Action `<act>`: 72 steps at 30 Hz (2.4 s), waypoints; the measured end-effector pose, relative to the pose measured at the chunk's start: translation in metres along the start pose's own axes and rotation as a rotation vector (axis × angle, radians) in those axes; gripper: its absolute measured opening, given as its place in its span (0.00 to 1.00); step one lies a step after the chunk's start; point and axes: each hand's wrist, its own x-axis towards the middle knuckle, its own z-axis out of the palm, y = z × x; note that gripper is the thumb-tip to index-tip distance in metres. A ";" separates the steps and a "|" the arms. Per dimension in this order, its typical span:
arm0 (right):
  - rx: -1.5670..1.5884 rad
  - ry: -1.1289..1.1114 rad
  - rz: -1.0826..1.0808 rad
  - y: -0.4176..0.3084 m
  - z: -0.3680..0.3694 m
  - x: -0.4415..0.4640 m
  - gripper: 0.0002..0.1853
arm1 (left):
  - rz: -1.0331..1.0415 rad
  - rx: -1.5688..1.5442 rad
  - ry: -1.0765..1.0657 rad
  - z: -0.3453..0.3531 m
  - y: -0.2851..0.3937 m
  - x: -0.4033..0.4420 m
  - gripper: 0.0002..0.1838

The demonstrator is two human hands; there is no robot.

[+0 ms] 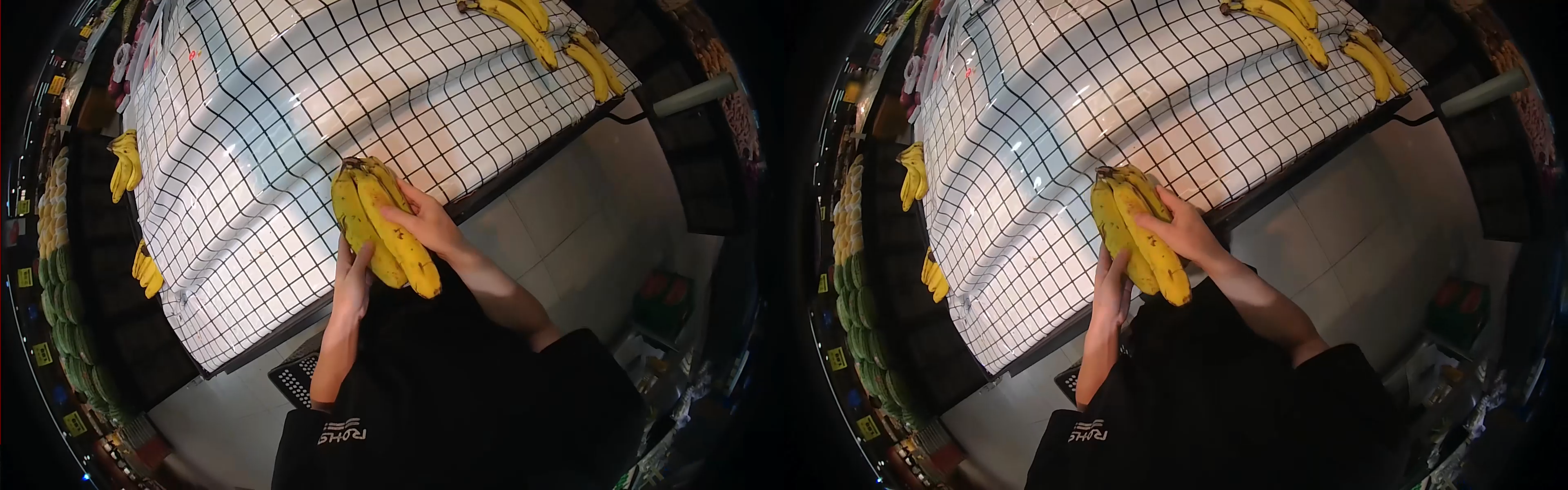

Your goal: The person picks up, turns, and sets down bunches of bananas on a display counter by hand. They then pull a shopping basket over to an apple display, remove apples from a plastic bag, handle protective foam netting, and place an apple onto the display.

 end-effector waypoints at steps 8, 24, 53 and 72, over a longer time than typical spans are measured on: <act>0.008 0.094 -0.043 -0.057 -0.078 0.016 0.25 | -0.004 0.007 -0.079 0.076 -0.021 0.074 0.31; -0.396 0.180 -0.111 -0.036 -0.137 0.058 0.41 | 0.203 0.514 0.005 0.090 -0.030 0.121 0.30; -0.455 0.187 -0.256 -0.027 -0.128 0.037 0.33 | 0.383 0.738 0.130 0.062 -0.044 0.104 0.30; -0.483 0.769 -0.386 -0.037 -0.088 -0.015 0.21 | 0.344 0.616 -0.146 -0.066 -0.020 0.003 0.21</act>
